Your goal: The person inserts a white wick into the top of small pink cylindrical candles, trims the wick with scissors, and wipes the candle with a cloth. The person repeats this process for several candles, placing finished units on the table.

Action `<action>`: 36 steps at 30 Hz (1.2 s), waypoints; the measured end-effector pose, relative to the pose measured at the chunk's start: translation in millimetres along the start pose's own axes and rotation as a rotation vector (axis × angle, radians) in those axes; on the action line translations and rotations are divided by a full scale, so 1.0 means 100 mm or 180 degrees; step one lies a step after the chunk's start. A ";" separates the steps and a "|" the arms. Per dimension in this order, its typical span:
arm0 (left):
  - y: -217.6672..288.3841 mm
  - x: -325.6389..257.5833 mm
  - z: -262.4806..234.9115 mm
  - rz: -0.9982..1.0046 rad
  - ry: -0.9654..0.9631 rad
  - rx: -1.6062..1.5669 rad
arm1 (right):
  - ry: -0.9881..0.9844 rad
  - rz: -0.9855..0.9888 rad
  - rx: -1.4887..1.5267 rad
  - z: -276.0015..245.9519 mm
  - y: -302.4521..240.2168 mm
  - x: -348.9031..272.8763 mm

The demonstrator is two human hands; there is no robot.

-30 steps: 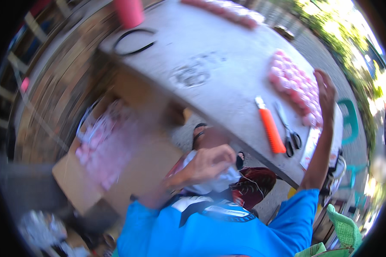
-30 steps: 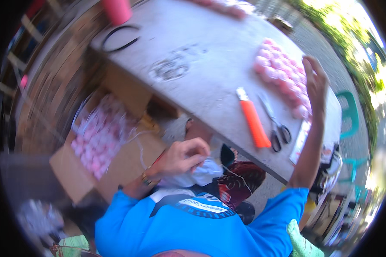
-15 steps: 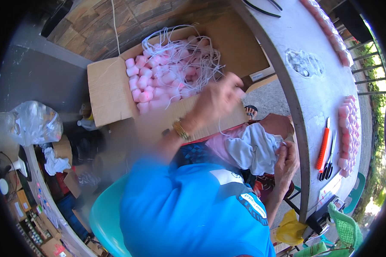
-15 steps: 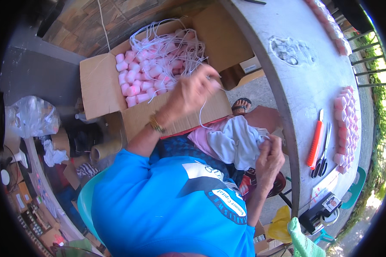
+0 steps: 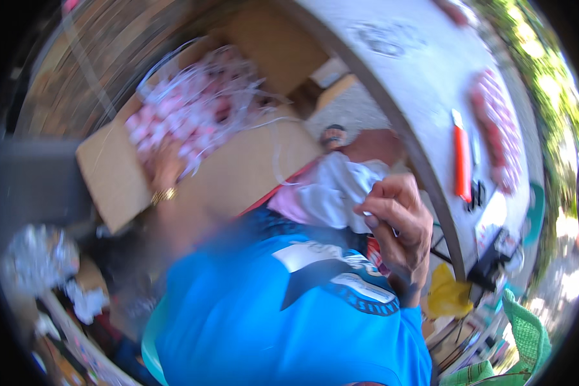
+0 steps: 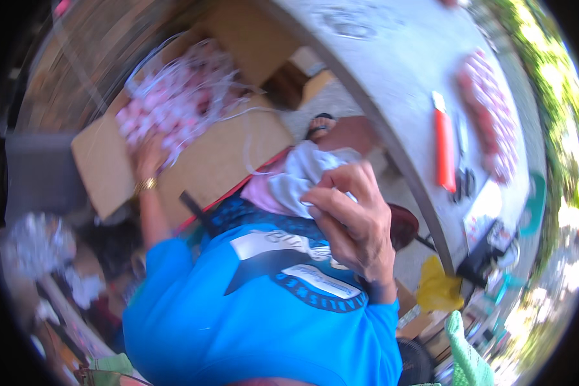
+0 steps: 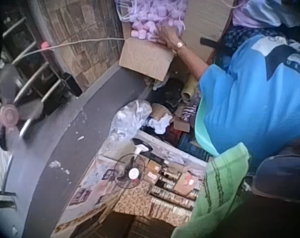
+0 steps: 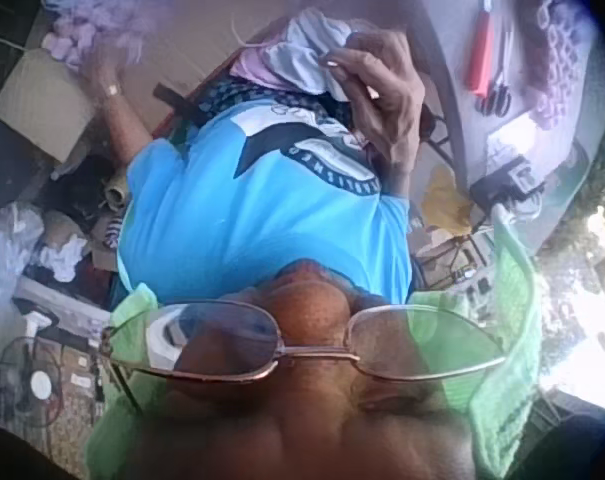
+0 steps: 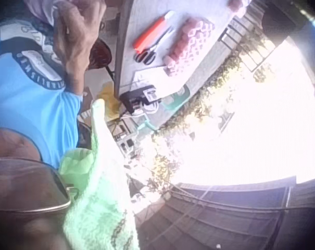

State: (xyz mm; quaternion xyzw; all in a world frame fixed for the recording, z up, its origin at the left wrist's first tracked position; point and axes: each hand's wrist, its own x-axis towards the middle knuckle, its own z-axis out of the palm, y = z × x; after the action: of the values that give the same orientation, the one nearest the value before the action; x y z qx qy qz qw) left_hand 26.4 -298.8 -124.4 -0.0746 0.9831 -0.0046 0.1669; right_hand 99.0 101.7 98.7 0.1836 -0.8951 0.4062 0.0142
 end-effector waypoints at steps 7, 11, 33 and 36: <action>-0.22 -0.05 0.23 0.0258 0.0020 -0.0021 | 0.2094 0.0451 0.0389 -1.55 0.41 0.60; 0.04 -0.17 -0.06 0.0005 -0.0359 -0.0330 | 0.1320 -0.1111 0.1604 -2.43 0.64 1.20; -0.05 -0.15 0.08 0.0560 -0.0160 -0.1064 | 0.1335 0.0356 -0.1644 -0.96 1.05 0.08; -0.26 -0.04 0.24 0.0782 -0.0250 -0.1341 | 0.1890 0.0281 -0.1856 -0.71 0.95 -0.19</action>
State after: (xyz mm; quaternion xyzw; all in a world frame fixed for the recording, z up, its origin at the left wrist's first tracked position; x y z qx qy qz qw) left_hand 41.3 -323.4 -144.7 0.0122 0.9569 0.2237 0.1850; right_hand 75.3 217.2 74.1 0.0083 -0.9366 0.1712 0.3056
